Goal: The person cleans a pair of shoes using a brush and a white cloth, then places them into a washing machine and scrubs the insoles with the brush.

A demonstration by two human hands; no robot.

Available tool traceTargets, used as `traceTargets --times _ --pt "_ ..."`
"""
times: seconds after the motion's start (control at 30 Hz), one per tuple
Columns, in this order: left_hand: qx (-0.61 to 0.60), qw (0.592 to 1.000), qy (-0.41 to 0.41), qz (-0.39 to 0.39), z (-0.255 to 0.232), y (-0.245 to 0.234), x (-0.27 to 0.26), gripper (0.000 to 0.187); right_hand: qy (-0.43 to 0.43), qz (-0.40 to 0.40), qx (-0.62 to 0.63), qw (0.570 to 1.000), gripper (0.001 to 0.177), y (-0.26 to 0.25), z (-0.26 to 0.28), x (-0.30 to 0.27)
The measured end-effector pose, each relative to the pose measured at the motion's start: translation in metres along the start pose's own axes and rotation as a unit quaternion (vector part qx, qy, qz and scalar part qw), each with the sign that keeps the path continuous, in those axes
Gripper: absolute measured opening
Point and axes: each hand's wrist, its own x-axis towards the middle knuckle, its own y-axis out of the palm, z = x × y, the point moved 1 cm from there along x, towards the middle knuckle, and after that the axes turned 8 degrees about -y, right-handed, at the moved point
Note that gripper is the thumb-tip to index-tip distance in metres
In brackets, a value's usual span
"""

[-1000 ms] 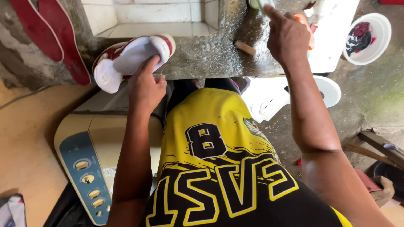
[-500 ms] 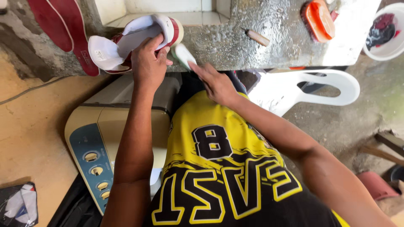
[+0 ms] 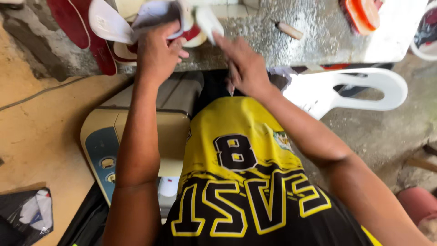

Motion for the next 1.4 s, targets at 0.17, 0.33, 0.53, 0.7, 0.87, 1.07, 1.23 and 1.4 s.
traceTargets --times 0.17,0.33,0.53,0.7,0.87,1.07,1.23,1.4 --pt "0.028 0.998 0.049 0.013 -0.005 -0.012 -0.002 0.032 -0.100 0.065 -0.102 0.988 0.076 -0.003 0.003 0.015" --pt "0.000 0.997 0.060 0.049 -0.006 -0.021 -0.005 0.047 -0.059 0.016 0.089 0.994 0.070 -0.004 0.007 0.009" --pt "0.032 0.998 0.056 0.009 -0.003 -0.017 0.002 0.042 -0.004 0.035 -0.120 0.992 0.072 -0.002 -0.004 0.016" --pt "0.002 0.998 0.036 0.043 -0.012 -0.016 0.000 0.038 -0.077 -0.016 -0.098 0.992 0.076 -0.002 -0.001 0.016" --pt "0.046 0.998 0.040 0.019 -0.018 -0.014 -0.002 0.031 -0.013 -0.079 -0.009 0.997 0.073 -0.023 -0.003 0.024" --pt "0.020 0.998 0.048 0.024 -0.012 -0.011 0.000 0.032 0.113 0.000 -0.078 0.991 0.064 -0.041 -0.029 0.034" --pt "0.086 0.995 0.056 0.012 0.007 -0.003 -0.007 0.028 0.031 0.026 -0.007 0.999 0.060 -0.021 -0.033 0.016" --pt "0.127 0.989 0.067 -0.026 0.024 0.018 -0.023 0.034 0.093 -0.019 0.040 0.995 0.056 -0.022 -0.034 0.013"
